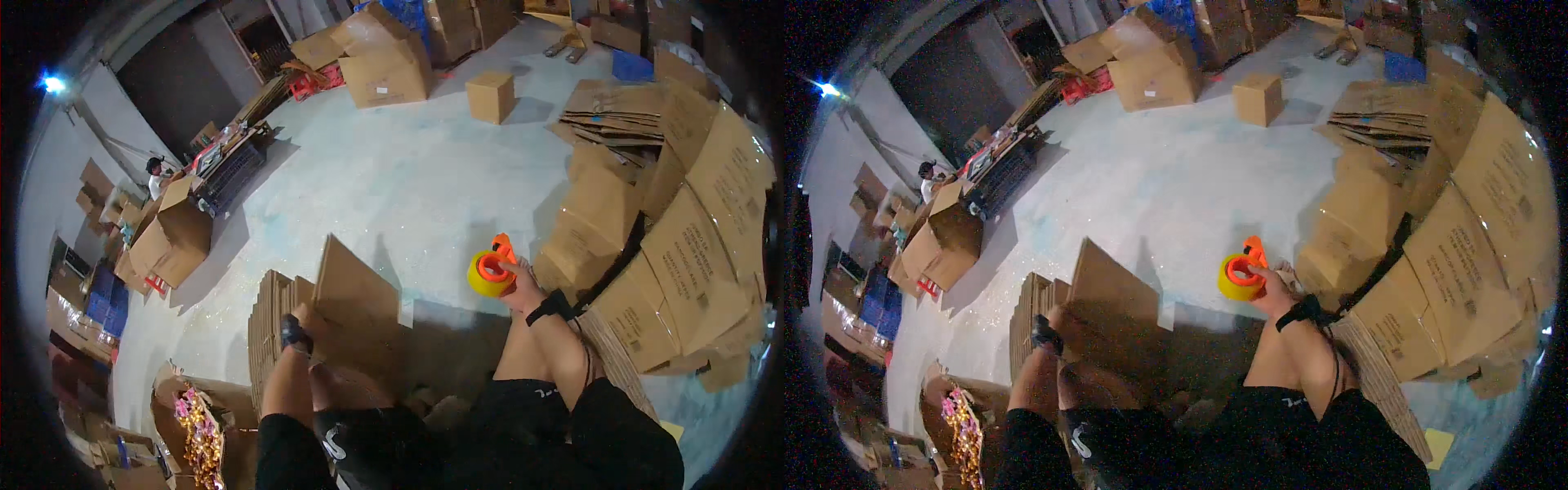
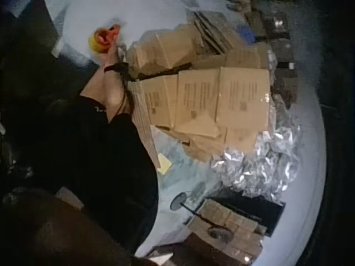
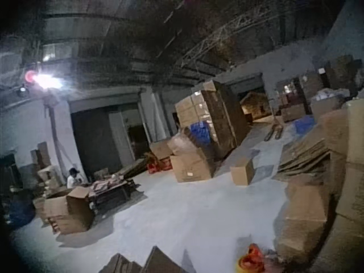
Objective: The person is assembling and taping small cardboard boxes on a warehouse floor.
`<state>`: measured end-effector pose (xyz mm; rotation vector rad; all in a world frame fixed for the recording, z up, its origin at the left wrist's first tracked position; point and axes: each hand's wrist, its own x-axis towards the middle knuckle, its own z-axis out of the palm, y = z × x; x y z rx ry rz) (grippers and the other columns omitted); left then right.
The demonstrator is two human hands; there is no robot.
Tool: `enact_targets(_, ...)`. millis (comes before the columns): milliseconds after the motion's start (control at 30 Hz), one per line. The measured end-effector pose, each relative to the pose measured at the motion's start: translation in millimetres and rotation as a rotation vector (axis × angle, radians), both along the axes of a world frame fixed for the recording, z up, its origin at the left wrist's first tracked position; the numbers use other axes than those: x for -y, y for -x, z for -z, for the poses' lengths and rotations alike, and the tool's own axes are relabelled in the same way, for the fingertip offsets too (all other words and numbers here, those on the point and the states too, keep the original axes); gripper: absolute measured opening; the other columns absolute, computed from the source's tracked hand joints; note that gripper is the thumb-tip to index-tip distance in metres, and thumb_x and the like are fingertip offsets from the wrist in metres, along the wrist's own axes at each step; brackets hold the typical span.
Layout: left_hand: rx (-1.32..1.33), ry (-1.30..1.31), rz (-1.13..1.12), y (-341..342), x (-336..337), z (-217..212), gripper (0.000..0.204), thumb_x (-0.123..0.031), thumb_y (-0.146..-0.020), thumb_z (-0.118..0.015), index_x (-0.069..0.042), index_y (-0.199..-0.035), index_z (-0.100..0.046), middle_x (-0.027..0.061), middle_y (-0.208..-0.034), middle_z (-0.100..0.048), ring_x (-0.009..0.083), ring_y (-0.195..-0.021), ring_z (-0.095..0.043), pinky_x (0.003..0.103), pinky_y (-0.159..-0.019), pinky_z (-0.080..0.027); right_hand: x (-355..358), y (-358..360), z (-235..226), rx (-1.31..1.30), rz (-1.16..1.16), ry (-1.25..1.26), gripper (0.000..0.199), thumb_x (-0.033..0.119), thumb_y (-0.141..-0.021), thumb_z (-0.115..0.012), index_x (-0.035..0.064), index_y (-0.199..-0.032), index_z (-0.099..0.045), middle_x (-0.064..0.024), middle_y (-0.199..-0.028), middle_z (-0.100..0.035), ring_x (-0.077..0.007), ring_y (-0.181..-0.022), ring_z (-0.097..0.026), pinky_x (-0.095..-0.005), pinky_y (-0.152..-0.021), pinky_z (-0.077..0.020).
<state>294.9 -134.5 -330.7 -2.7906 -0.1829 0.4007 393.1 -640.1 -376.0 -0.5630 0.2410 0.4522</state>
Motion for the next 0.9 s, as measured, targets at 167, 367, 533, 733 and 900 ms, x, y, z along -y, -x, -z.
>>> enact_targets(167,0.435,0.254,0.122,-51.4,68.9,-133.1,0.02,-0.019,-0.081,-0.062,-0.009,-0.096,-0.069,0.0148,-0.099,-0.067,0.0325,-0.092,-0.066,0.041,-0.076,-0.054,24.2,-15.4,53.3,0.07,-0.035,-0.06,0.037,0.011,-0.08,-0.062,0.013,-0.117,-0.056,-0.0061,-0.116,-0.061,-0.0232,-0.107,-0.059,-0.0435,-0.091,-0.0505)
enact_targets(367,0.468,0.286,0.319,-74.8,135.7,-158.0,0.022,-0.011,-0.085,-0.054,-0.01,-0.105,-0.062,0.0122,-0.109,-0.061,0.0335,-0.099,-0.062,0.043,-0.082,-0.053,26.3,23.3,10.5,0.108,0.036,-0.195,0.049,0.015,-0.076,-0.063,0.0059,-0.123,-0.054,-0.0102,-0.119,-0.06,-0.0271,-0.111,-0.058,-0.0425,-0.091,-0.0507)
enact_targets(533,0.054,0.268,0.436,-53.1,228.9,-111.4,0.024,-0.011,-0.086,-0.051,-0.006,-0.107,-0.062,0.0126,-0.108,-0.062,0.0306,-0.099,-0.063,0.041,-0.08,-0.055,28.8,54.4,-38.3,0.789,-0.22,0.112,0.083,0.017,-0.072,-0.076,0.0042,-0.144,-0.035,-0.0125,-0.139,-0.049,-0.0255,-0.128,-0.048,-0.0406,-0.109,-0.0375)
enact_targets(733,-0.001,0.593,0.286,0.4,204.9,21.3,0.059,-0.05,-0.089,-0.057,-0.004,-0.126,-0.053,0.0197,-0.131,-0.051,0.0395,-0.113,-0.056,0.048,-0.095,-0.046,6.5,48.8,2.4,0.736,-0.598,0.355,0.087,0.01,-0.07,-0.076,0.0018,-0.144,-0.033,-0.0117,-0.141,-0.046,-0.0216,-0.129,-0.045,-0.0352,-0.111,-0.0327)
enact_targets(900,-0.172,0.637,0.11,22.9,134.2,41.0,0.075,-0.064,-0.091,-0.041,0.002,-0.124,-0.054,0.0254,-0.116,-0.06,0.0401,-0.11,-0.058,0.046,-0.095,-0.045,-3.8,59.4,13.5,0.998,-0.707,1.037,0.091,0.015,-0.064,-0.077,-0.0032,-0.141,-0.033,-0.0177,-0.141,-0.044,-0.0254,-0.126,-0.049,-0.0334,-0.106,-0.0374)
